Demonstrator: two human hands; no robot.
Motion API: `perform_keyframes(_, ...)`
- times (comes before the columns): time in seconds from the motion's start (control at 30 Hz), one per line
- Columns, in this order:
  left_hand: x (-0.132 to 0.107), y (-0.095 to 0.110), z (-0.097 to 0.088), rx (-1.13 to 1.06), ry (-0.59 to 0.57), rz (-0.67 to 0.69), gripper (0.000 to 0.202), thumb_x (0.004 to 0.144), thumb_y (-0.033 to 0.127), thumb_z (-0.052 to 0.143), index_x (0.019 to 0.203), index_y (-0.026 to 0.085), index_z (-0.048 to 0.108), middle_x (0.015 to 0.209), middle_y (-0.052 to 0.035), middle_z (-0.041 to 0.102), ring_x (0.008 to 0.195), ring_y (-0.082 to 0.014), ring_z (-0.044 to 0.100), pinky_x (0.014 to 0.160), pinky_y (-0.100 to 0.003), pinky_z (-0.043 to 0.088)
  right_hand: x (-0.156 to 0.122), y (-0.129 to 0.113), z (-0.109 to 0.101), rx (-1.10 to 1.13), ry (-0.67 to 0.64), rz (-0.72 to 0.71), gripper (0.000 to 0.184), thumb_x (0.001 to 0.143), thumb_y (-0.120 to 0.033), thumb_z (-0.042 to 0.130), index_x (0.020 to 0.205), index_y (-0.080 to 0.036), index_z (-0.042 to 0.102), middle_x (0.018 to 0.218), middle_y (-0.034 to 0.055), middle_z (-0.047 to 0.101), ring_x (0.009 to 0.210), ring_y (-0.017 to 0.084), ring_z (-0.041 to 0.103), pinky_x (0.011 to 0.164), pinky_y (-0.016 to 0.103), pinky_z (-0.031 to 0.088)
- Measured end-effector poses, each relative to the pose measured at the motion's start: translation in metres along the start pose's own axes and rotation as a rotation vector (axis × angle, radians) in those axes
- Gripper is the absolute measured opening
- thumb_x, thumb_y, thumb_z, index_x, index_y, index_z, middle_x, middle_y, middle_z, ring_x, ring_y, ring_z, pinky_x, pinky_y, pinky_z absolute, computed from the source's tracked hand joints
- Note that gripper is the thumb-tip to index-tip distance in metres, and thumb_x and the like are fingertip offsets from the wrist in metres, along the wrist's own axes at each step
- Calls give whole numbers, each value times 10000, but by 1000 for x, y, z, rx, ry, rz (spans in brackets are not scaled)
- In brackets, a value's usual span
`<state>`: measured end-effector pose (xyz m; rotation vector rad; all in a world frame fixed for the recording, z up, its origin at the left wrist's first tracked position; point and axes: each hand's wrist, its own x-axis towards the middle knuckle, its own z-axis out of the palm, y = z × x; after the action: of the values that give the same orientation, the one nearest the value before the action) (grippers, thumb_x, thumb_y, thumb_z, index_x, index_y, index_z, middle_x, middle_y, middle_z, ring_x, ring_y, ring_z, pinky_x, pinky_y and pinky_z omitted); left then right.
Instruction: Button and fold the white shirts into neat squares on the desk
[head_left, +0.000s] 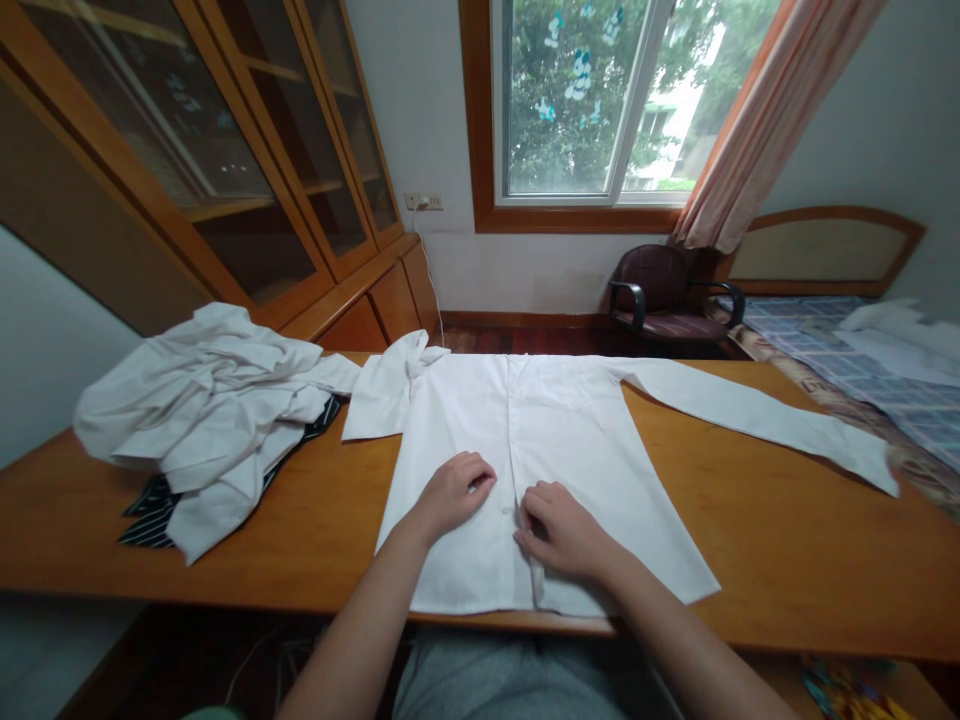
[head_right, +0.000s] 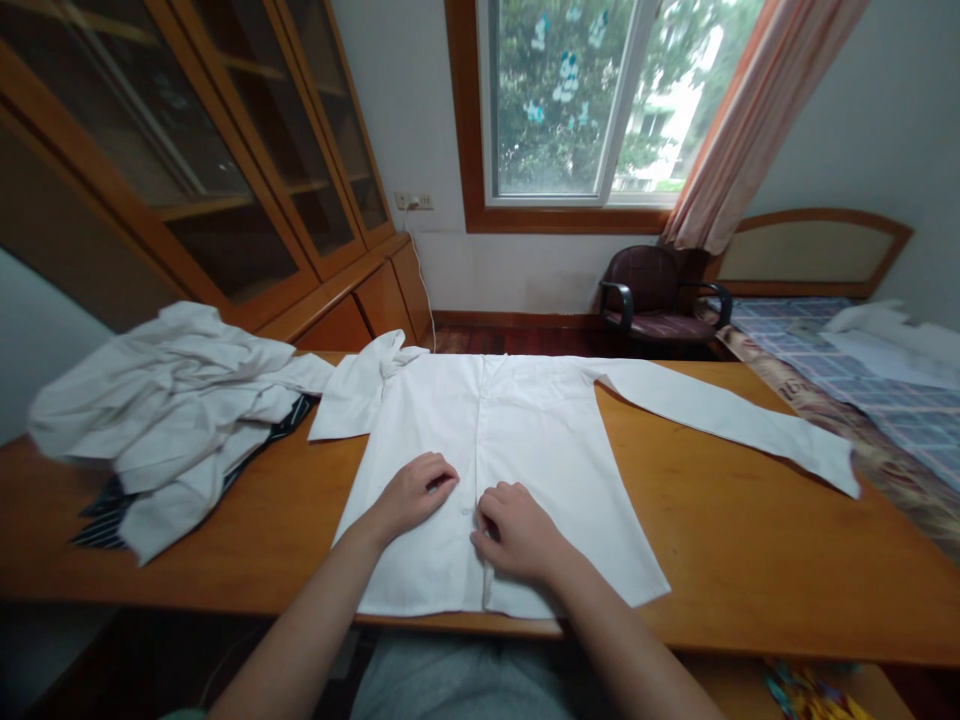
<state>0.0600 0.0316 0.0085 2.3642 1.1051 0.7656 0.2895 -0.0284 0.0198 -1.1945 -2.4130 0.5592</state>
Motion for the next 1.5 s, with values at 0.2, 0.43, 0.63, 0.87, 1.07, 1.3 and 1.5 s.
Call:
perform_keyframes(0.2, -2, 8, -4, 39, -61, 78, 92, 920, 188, 573, 892, 209, 658, 824, -32, 617, 847, -189, 570, 796, -322, 468, 1, -2, 0, -72, 48, 40, 139, 798, -223, 649, 790, -215, 510, 826, 20, 575, 826, 203, 485, 751, 341, 351)
perform_keyframes(0.43, -5, 13, -7, 54, -103, 105, 105, 882, 255, 674, 981, 226, 688, 870, -36, 613, 862, -197, 570, 776, -318, 475, -1, 3, 5, -58, 82, 43, 57, 800, -158, 584, 788, -205, 554, 810, 29, 584, 824, 203, 507, 755, 343, 355)
perform_keyframes(0.63, -5, 15, -8, 80, -124, 141, 154, 906, 262, 658, 1038, 251, 737, 902, -48, 617, 889, -196, 583, 771, -316, 485, -1, 5, 6, -8, 117, 54, 71, 823, -133, 565, 808, -200, 582, 817, 31, 590, 827, 199, 524, 756, 330, 372)
perform_keyframes(0.87, -6, 13, -6, 96, -123, 168, 160, 941, 259, 612, 1014, 256, 754, 872, -51, 624, 874, -192, 588, 759, -322, 489, 2, 4, 6, -33, 90, 83, 67, 831, -220, 652, 822, -209, 587, 827, 20, 599, 824, 198, 527, 751, 333, 371)
perform_keyframes(1.07, -5, 19, -7, 131, -141, 180, 158, 952, 229, 582, 1009, 237, 729, 891, -53, 629, 882, -195, 593, 753, -319, 475, 1, 6, 8, -33, 104, 92, 51, 863, -211, 613, 816, -208, 591, 800, 22, 600, 788, 189, 532, 721, 316, 371)
perform_keyframes(1.3, -5, 20, -7, 139, -148, 194, 163, 945, 209, 578, 1015, 232, 723, 889, -51, 627, 867, -191, 597, 745, -315, 468, -1, 7, 10, -8, 138, 77, 83, 888, -206, 568, 810, -203, 595, 792, 29, 597, 759, 182, 548, 693, 301, 381)
perform_keyframes(1.5, -6, 21, -8, 111, -155, 194, 156, 929, 218, 597, 1026, 229, 719, 886, -49, 622, 862, -191, 592, 754, -319, 462, -2, 5, 7, 17, 154, 72, 94, 887, -189, 560, 813, -204, 615, 784, 27, 603, 736, 174, 554, 674, 289, 381)
